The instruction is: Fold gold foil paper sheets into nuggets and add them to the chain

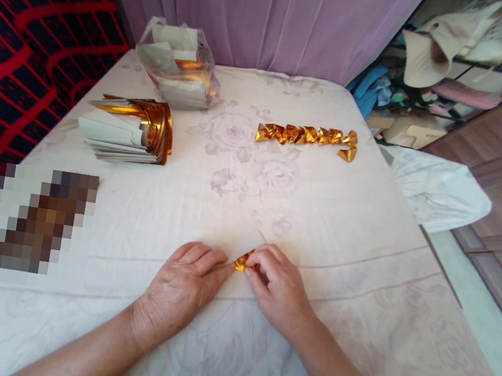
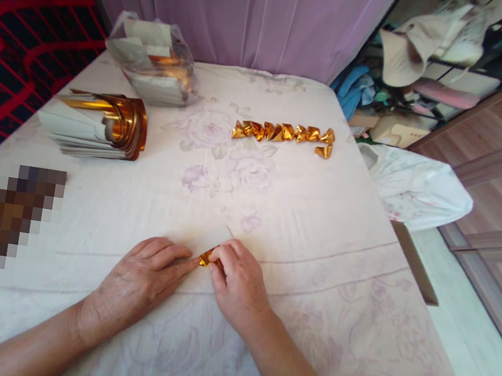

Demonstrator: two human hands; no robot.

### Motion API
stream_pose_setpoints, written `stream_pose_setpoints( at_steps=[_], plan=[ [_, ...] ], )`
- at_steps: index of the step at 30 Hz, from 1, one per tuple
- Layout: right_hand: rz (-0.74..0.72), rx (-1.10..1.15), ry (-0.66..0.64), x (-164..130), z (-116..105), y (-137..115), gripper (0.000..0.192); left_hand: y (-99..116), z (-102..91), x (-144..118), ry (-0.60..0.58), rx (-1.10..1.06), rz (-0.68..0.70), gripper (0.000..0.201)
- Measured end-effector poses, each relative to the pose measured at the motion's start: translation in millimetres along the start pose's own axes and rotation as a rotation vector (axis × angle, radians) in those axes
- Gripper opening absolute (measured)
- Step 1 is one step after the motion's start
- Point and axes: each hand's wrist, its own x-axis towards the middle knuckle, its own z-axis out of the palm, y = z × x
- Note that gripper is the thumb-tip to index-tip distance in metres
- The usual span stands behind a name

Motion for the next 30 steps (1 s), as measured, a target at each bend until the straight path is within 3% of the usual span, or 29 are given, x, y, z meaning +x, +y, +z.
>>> stream_pose_setpoints(
  at_steps=[10, 18, 23, 30],
  plan=[
    [-0.044, 0.158, -0.066, -2, -6, 10, 0.023, -6, 0.9, -2, 0.027, -0.004, 0.030, 0.023],
    [-0.061, 0.162, -0.056, -1, -6, 10, 0.023, -13, -2.4, -5, 0.037, 0.014, 0.081, 0.023],
    [-0.041, 0.144, -0.055, -1, -4, 8, 0.023, 2, -3.4, -2, 0.087, 0.022, 0.011, 0.022],
    [-0.018, 0.142, -0.042, -1, -2, 8, 0.024, 24, -0.1, 7, -0.067, 0.050, -0.069, 0.040]
  ],
)
